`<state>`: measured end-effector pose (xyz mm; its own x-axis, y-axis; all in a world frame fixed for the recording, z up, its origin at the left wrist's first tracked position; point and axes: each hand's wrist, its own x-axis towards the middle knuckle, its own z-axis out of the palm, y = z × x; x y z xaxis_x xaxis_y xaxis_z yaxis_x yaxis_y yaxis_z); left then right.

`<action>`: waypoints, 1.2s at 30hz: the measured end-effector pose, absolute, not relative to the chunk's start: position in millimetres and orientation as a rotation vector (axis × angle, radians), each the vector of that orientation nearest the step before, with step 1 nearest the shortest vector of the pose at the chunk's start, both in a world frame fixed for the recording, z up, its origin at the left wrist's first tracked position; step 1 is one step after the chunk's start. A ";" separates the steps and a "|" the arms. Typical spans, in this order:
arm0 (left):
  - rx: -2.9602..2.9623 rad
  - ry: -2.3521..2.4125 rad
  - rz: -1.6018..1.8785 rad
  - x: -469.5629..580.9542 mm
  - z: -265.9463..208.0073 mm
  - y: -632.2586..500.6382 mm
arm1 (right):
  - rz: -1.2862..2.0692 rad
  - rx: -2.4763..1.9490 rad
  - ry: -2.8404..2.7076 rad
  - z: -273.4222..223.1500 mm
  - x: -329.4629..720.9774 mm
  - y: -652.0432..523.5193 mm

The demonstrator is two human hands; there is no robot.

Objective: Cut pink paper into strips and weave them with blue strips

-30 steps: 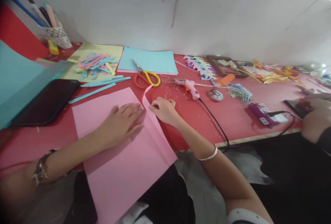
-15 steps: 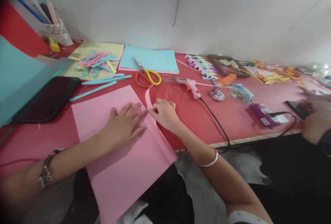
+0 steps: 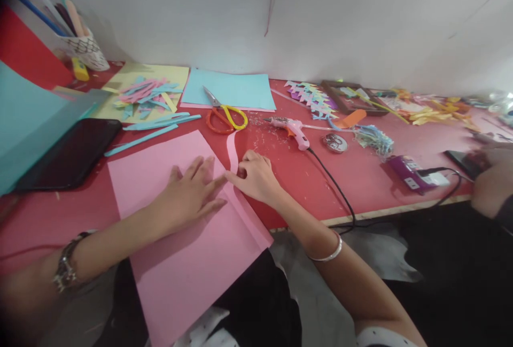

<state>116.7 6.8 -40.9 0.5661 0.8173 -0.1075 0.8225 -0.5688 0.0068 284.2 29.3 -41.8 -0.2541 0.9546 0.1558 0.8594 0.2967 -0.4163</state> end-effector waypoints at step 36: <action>2.712 1.579 -0.160 119.5 -39.6 0.5 | 0.475 -1.440 -2.258 -43.5 304.6 22.3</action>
<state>119.5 0.5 -39.6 0.4898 0.8674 -0.0878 0.8674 -0.4950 -0.0515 304.6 22.3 -43.5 -0.3765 0.9120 0.1626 0.7690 0.4055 -0.4941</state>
